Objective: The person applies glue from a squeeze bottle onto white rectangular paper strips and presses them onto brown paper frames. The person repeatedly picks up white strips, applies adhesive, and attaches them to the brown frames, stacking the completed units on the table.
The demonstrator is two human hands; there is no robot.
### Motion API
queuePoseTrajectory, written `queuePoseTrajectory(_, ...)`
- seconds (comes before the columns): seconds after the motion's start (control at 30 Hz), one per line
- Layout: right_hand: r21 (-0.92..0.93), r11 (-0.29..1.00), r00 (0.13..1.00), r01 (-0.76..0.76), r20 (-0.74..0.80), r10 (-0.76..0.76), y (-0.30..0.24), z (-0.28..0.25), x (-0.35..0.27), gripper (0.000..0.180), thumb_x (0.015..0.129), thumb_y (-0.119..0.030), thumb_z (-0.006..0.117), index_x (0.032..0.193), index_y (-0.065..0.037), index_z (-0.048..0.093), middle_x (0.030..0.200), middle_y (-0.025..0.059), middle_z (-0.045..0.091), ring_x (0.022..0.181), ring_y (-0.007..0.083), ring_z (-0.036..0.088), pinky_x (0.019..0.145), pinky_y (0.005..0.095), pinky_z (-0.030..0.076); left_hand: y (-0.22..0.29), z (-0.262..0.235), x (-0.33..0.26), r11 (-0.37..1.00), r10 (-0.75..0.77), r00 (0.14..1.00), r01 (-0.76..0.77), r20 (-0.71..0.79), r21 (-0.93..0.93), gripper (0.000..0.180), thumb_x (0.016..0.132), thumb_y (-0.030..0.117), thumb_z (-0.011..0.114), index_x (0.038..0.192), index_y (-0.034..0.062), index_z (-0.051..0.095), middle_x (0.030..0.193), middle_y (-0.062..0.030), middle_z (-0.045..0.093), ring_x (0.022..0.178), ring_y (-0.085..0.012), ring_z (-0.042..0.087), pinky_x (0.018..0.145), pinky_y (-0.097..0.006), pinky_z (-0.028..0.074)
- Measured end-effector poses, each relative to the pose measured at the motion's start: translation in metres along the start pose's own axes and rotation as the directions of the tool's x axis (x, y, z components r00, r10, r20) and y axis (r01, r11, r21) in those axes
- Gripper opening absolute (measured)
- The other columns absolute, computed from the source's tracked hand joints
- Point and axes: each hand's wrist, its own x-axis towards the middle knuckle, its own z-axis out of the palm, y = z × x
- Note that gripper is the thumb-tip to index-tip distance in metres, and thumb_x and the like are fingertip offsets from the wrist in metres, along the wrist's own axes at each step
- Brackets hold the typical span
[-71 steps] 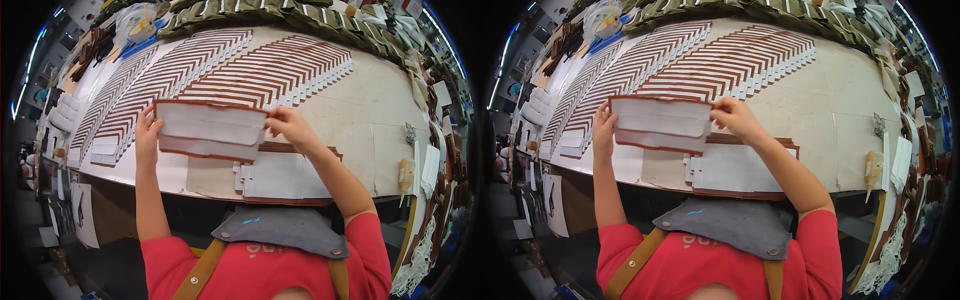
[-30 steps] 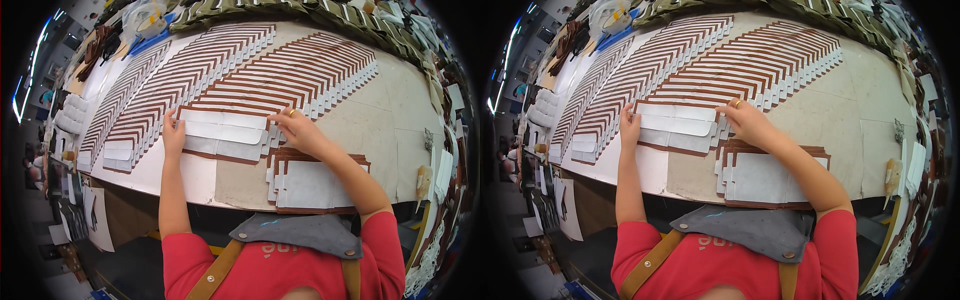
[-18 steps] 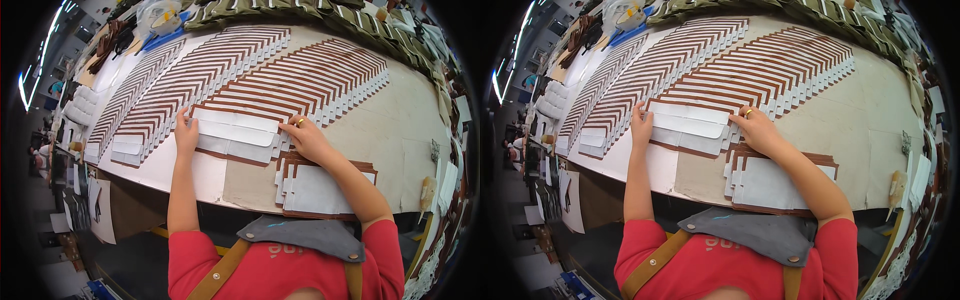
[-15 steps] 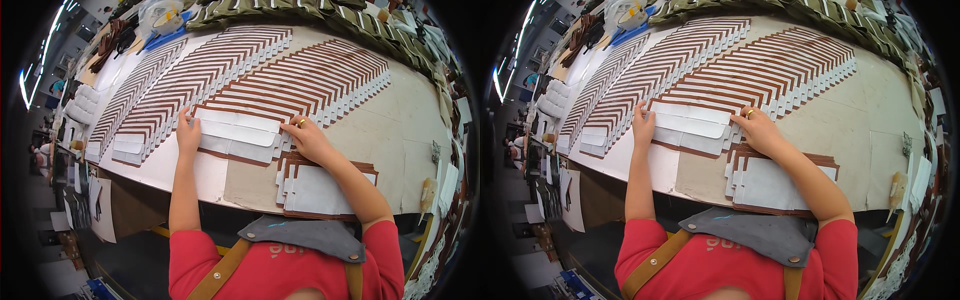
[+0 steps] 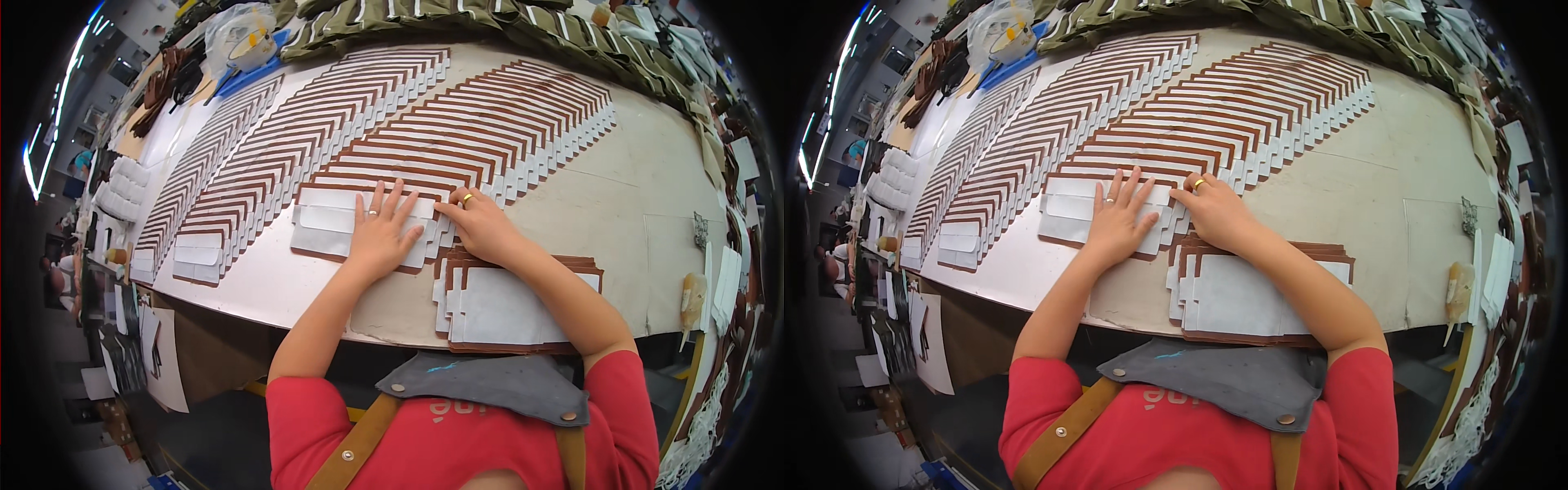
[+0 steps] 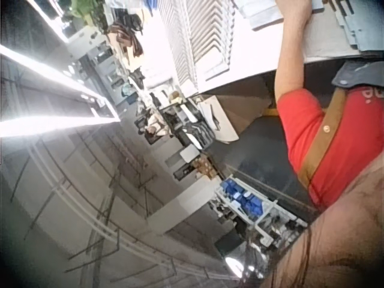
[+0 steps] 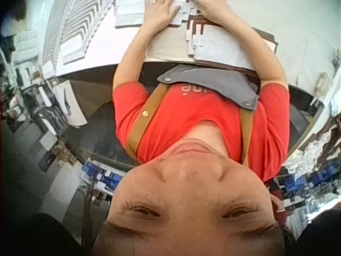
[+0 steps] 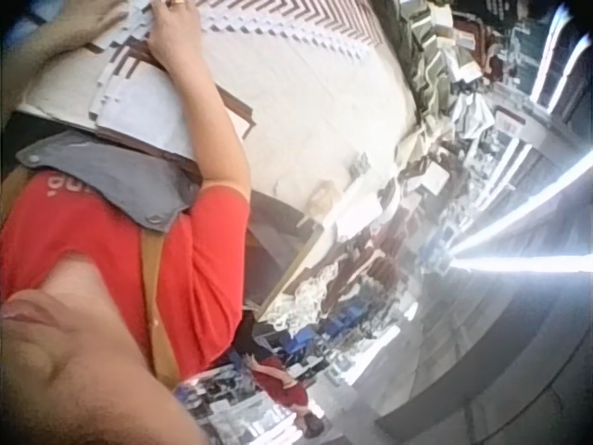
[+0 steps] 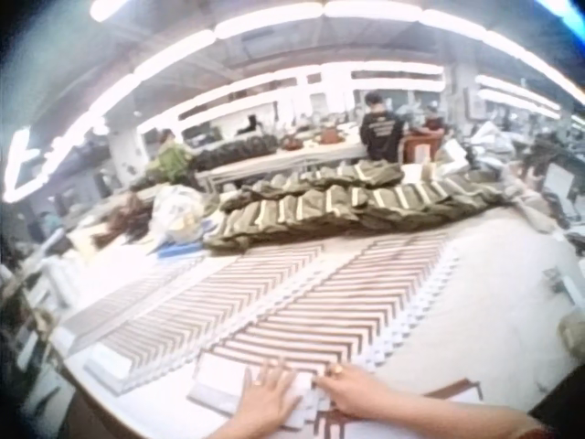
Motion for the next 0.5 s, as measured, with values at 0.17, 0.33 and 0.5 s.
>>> queuePoseTrajectory(0.17, 0.046, 0.988, 0.987, -0.145, -0.067, 0.148, 0.020, -0.025, -0.009, 0.021, 0.081, -0.004, 0.054, 0.101, 0.000, 0.060, 0.093, 0.0164, 0.058, 0.086, 0.0350, 0.056, 0.075, 0.0416, 0.046, 0.001, 0.014, 0.000, 0.999, -0.014, 0.999, 0.011, 0.052, 0.052, 0.056, 0.093, 0.047, 0.037, 0.142, 0.0223, 0.030, 0.151, -0.0056, 0.019, 0.140, -0.0286, 0.010, 0.111, -0.053, 0.003)
queuePoseTrajectory(0.33, -0.051, 0.955, 0.950, -0.293, -0.124, 0.285, 0.053, -0.092, -0.068, 0.018, 0.084, -0.009, 0.056, 0.100, -0.002, 0.061, 0.097, 0.0132, 0.060, 0.089, 0.0304, 0.057, 0.073, 0.0388, 0.046, -0.005, 0.011, 0.000, 0.998, -0.013, 0.999, 0.016, 0.041, -0.068, 0.053, 0.094, 0.034, 0.042, 0.141, 0.0127, 0.032, 0.149, -0.0116, 0.023, 0.139, -0.0306, 0.016, 0.111, -0.049, 0.006)
queuePoseTrajectory(0.5, 0.114, 0.804, 0.810, -0.583, 0.006, 0.586, 0.038, -0.148, -0.132, 0.015, 0.086, -0.013, 0.056, 0.096, -0.004, 0.062, 0.091, 0.0087, 0.061, 0.084, 0.0217, 0.057, 0.068, 0.0317, 0.045, 0.009, -0.006, 0.003, 0.917, -0.096, 0.974, 0.006, -0.206, -0.398, 0.040, 0.090, 0.025, 0.054, 0.126, 0.0098, 0.048, 0.138, -0.0167, 0.037, 0.131, -0.0341, 0.029, 0.108, -0.046, 0.015)
